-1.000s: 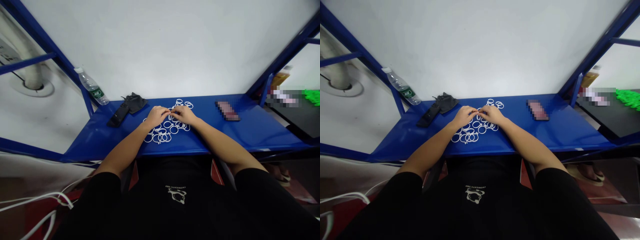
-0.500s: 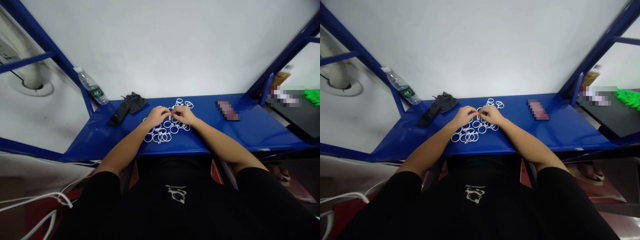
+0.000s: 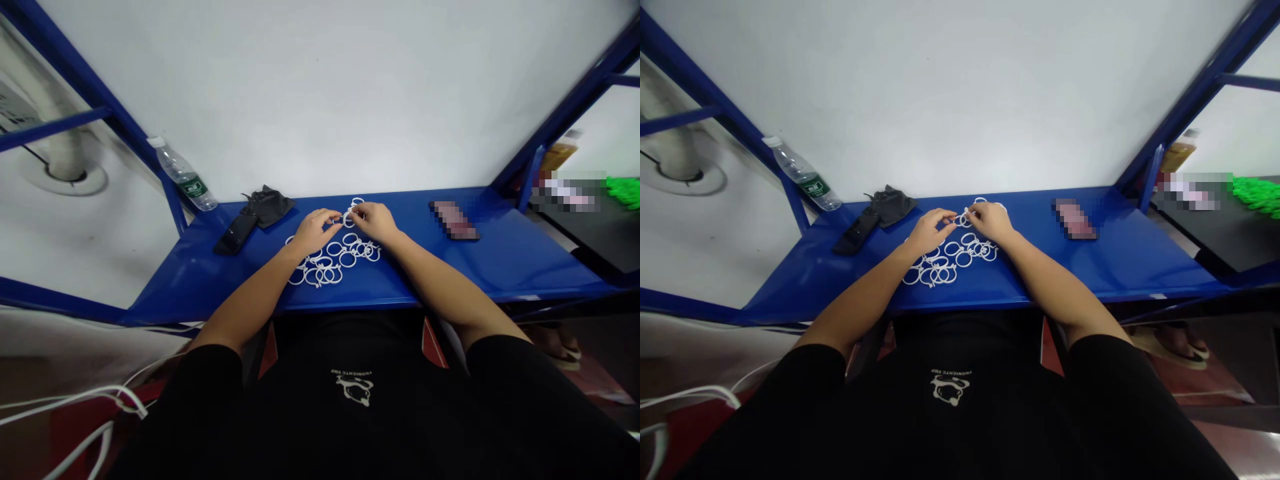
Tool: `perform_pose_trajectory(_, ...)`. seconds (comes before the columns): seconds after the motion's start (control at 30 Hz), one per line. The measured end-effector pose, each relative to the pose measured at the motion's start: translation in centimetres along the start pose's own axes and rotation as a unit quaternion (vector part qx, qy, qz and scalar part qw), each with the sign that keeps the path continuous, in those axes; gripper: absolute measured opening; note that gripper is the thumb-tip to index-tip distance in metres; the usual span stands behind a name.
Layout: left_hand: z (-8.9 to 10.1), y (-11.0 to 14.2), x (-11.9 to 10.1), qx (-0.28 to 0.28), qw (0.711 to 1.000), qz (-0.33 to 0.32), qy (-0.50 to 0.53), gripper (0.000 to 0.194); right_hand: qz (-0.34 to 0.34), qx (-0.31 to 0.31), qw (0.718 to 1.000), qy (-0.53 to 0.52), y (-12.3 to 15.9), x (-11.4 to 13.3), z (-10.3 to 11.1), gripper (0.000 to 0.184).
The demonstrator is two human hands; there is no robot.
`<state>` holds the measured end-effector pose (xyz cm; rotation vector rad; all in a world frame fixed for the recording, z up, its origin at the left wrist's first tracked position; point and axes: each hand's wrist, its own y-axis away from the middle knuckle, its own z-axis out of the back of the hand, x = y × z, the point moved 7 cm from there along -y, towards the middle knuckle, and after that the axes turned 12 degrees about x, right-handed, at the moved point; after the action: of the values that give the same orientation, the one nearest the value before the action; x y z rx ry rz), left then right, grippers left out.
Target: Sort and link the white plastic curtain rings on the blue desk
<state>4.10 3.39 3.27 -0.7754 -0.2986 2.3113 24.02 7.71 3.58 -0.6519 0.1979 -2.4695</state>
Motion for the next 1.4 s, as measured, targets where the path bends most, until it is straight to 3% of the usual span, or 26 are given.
perform_pose_trajectory(0.1,-1.1,-0.1,-0.6,0.059,0.998,-0.023,-0.015,0.018,-0.110,-0.040,0.993,-0.007,0.0,-3.1,1.1,0.033)
perform_pose_trajectory(0.17,-2.1,-0.1,-1.1,0.105,0.993,-0.039,-0.026,0.019,-0.140,-0.055,0.988,-0.016,0.0,-4.4,1.5,0.044)
perform_pose_trajectory(0.27,-3.3,-0.1,-1.7,0.156,0.986,-0.044,-0.035,0.022,-0.132,-0.062,0.989,-0.024,0.0,-4.5,1.6,0.047)
perform_pose_trajectory(0.43,-3.6,-0.2,-1.6,0.187,0.981,-0.036,-0.046,0.018,-0.057,-0.014,0.998,-0.016,0.1,-1.5,0.5,0.032)
perform_pose_trajectory(0.67,-2.9,-0.1,-0.7,0.159,0.987,-0.018,-0.030,0.029,0.071,0.026,0.996,-0.041,0.3,1.2,-0.3,0.027)
perform_pose_trajectory(0.83,-0.9,-0.1,-0.4,0.036,0.999,-0.018,-0.018,0.019,0.109,0.048,0.989,-0.090,0.4,1.5,-0.7,0.032)
perform_pose_trajectory(0.93,-0.1,0.0,-0.4,-0.006,1.000,-0.016,-0.018,0.017,0.121,0.047,0.986,-0.104,0.5,1.8,-0.8,0.032)
perform_pose_trajectory(1.1,0.2,0.1,-0.4,-0.022,1.000,-0.014,-0.003,0.005,0.146,0.033,0.985,-0.089,0.7,2.5,-0.9,0.029)
perform_pose_trajectory(1.4,0.5,-0.1,-0.1,-0.037,0.999,-0.013,-0.005,0.016,0.168,0.038,0.984,-0.051,1.3,3.4,-0.9,0.034)
